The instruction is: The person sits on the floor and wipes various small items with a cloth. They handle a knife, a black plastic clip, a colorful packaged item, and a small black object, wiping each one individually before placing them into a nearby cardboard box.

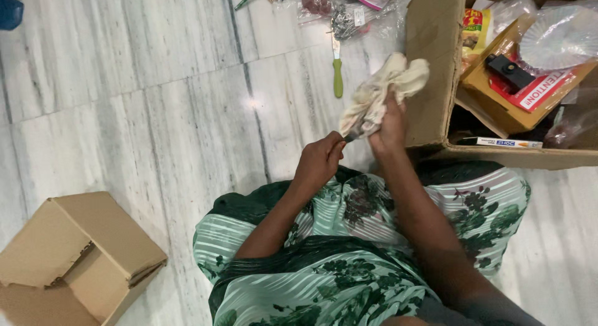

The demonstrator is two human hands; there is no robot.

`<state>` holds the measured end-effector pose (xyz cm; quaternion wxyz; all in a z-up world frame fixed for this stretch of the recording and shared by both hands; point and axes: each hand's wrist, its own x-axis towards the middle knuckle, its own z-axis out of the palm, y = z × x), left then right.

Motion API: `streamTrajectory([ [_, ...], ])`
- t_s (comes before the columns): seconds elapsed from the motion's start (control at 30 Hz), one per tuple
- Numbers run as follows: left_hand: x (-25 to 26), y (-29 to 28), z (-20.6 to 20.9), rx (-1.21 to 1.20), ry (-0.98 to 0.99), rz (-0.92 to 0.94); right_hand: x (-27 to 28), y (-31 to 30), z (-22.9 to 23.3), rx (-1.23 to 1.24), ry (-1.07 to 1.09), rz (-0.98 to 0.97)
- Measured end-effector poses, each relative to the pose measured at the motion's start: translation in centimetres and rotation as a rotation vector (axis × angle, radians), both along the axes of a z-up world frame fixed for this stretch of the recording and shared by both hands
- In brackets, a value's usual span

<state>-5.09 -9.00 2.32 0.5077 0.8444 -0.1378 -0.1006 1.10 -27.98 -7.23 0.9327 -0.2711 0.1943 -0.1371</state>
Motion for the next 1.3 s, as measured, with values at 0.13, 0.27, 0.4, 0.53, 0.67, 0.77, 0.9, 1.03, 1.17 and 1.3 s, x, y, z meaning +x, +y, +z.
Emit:
streamTrajectory([
  [0.13,-0.1,0.6,-0.9,-0.004,-0.103,0.149,-2.8,6.3,0.6,-0.073,0.073,0.252],
  [0.27,0.5,1.8,-2.9,0.083,-0.143,0.212,-4.0,7.7,2.1,-0.162,-0.016,0.388],
  [0.4,1.7,2.4,-5.6,-0.305,0.480,0.112,-2.6,5.5,2.4,-0.108,-0.047,0.268],
  [0.53,2.0,3.3,-6.9,-0.677,0.844,-0.128,-1.5,2.6,2.3,-0.104,-0.037,0.137],
  [0.67,1.8,3.6,-4.9,-0.553,0.665,-0.040,-0.3,-0.4,2.2,-0.271,-0.084,-0.173],
  [0.77,2.1,4.1,-1.8,-0.278,0.494,0.068,0.0,-2.5,3.3,-0.233,-0.085,-0.263],
  [0.9,1.9,3.1,-0.1,0.003,0.212,0.095,-1.6,2.4,3.5,-0.698,0.181,-0.062],
  [1.03,0.9,2.9,-0.4,0.203,0.017,0.004,-2.7,5.8,5.0,-1.800,-0.314,-0.149],
  [1.17,0.8,3.5,-0.1,0.250,-0.020,-0.119,-2.2,4.3,6.1,-1.898,-0.312,0.065],
  [1.3,0.5,2.9,2.3,0.256,-0.014,-0.176,-1.8,2.1,4.2,-1.861,-0.320,-0.067],
])
